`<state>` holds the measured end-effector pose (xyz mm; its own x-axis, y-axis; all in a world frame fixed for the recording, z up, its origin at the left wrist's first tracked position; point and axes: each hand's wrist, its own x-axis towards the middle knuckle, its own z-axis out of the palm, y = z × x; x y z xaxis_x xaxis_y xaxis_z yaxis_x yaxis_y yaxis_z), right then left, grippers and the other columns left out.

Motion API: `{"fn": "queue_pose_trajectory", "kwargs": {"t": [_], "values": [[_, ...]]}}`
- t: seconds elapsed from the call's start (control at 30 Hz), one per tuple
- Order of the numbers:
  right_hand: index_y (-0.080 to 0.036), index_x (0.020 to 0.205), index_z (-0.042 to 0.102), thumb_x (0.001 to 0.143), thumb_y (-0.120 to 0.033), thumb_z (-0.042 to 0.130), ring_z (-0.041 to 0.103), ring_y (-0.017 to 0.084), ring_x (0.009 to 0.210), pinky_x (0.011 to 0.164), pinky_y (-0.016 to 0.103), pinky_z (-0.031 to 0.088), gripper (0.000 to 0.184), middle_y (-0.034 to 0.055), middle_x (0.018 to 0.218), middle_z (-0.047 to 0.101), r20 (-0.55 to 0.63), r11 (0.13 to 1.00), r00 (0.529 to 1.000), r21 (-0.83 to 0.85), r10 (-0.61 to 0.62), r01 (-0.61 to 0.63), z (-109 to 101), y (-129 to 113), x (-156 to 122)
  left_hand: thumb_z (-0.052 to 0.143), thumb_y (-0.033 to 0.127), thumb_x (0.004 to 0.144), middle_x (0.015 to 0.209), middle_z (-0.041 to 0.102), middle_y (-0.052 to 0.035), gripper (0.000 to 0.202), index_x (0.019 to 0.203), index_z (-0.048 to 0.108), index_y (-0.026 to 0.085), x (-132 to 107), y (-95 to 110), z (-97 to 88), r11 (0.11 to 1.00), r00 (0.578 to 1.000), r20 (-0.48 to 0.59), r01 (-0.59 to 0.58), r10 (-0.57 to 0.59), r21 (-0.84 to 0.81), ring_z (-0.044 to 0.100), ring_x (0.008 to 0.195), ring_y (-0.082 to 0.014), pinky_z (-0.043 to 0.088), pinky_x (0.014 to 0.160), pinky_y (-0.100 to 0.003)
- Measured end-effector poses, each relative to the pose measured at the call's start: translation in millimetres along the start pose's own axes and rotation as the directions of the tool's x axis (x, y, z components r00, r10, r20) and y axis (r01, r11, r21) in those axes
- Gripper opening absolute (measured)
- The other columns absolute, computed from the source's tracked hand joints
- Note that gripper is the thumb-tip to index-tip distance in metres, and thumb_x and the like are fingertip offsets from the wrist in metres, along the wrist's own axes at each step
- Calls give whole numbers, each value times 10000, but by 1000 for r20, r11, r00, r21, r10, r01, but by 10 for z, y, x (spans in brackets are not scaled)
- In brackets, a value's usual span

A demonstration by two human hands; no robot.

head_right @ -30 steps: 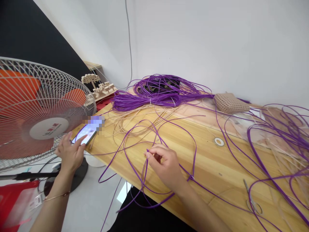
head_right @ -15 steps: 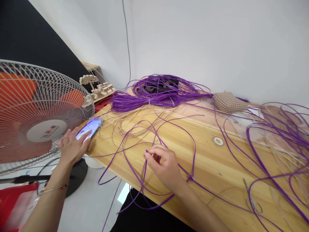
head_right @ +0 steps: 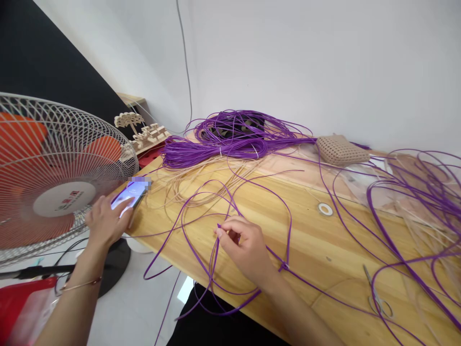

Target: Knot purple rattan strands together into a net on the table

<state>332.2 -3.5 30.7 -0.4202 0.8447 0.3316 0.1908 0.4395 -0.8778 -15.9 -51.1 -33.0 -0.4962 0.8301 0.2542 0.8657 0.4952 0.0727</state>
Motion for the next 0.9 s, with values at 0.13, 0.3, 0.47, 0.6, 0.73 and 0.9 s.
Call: {"fn": "queue_pose_trajectory", "kwargs": {"t": [0.13, 0.3, 0.47, 0.6, 0.73, 0.9], "values": [[-148, 658, 589, 827, -208, 549, 543, 108, 611, 511, 205, 423, 184, 32, 652, 578, -3, 1000, 1000, -7, 6, -6, -8, 8, 1, 305, 439, 872, 1380, 407, -157, 514, 1269, 546, 219, -16, -9, 3, 999, 999, -11, 35, -35, -31, 295, 1320, -369, 276, 1032, -572], [-152, 661, 590, 832, -223, 546, 553, 118, 630, 519, 214, 430, 190, 39, 661, 587, -2, 1000, 1000, -15, 12, -12, -9, 21, 8, 358, 478, 851, 1339, 437, -185, 519, 1250, 532, 195, -42, -41, -10, 992, 993, -40, 112, -115, -66, 345, 1279, -378, 300, 1013, -564], [-152, 666, 597, 836, -225, 547, 554, 119, 634, 541, 220, 433, 191, 37, 667, 590, 16, 1000, 1000, -19, 16, -16, 7, 14, 12, 398, 468, 838, 1269, 491, -198, 509, 1237, 524, 179, -64, -38, -21, 989, 988, -57, 142, -145, -52, 411, 1204, -387, 330, 981, -542], [-151, 662, 600, 836, -231, 549, 557, 121, 642, 545, 220, 432, 198, 41, 676, 597, 19, 999, 1000, -24, 23, -23, 12, 6, -1, 427, 481, 817, 1280, 476, -212, 551, 1252, 510, 155, -57, -35, -26, 986, 986, -40, 157, -159, -47, 408, 1198, -399, 318, 983, -544], [-151, 666, 603, 836, -230, 547, 559, 120, 644, 541, 216, 432, 195, 40, 675, 595, 16, 1000, 1000, -18, 19, -19, 13, 5, -3, 447, 487, 800, 1263, 487, -217, 559, 1238, 527, 148, -45, -34, -24, 987, 988, -32, 152, -153, -43, 399, 1204, -410, 309, 987, -545], [-152, 655, 597, 828, -227, 552, 554, 116, 625, 524, 213, 426, 194, 36, 663, 593, 3, 1000, 1000, -19, 13, -13, 19, 8, 22, 423, 484, 803, 1250, 504, -207, 542, 1222, 538, 159, -38, -18, -16, 987, 986, -41, 159, -160, -33, 410, 1200, -406, 322, 977, -545]]}}
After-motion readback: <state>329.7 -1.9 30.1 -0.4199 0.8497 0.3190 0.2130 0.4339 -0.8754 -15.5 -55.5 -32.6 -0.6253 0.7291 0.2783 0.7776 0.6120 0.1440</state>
